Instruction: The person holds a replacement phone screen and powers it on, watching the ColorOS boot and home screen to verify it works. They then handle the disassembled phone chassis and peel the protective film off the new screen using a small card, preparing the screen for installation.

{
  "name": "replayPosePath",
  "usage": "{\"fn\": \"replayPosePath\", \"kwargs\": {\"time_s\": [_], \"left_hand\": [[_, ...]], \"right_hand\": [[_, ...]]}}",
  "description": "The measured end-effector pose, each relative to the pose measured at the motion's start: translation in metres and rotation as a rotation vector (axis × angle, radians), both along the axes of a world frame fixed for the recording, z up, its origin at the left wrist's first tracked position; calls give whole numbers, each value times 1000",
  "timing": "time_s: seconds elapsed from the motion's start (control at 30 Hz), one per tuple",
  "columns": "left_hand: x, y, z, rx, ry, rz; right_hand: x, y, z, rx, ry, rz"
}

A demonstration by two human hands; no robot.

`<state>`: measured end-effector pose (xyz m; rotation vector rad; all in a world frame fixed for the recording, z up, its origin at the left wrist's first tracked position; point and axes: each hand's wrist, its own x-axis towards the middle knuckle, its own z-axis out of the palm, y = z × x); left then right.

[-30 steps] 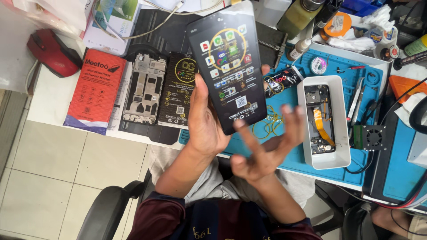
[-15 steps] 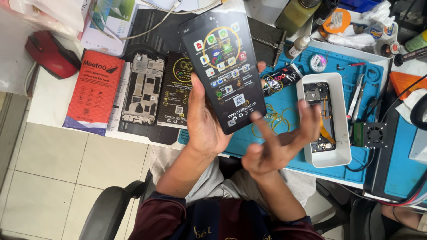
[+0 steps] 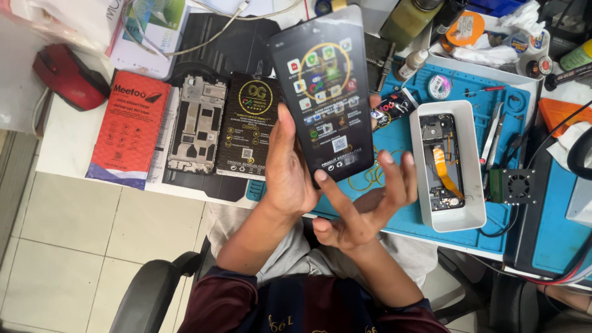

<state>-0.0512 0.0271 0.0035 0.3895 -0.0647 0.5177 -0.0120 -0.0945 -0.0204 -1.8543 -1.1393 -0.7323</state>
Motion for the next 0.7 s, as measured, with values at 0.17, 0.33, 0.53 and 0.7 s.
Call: {"fn": "replayPosePath", "kwargs": {"time_s": [0.17, 0.33, 0.53, 0.7], "left_hand": [[0, 3, -8, 148, -38, -158], [-4, -6, -10, 277, 83, -185], [-4, -3, -4, 215, 32, -219], [0, 5, 3, 139, 15, -199]], "right_hand": [[16, -3, 22, -110, 11, -40], [34, -11, 48, -165, 36, -120], [32, -13, 40, -144, 25, -57], [13, -19, 14, -200, -58, -10]]}}
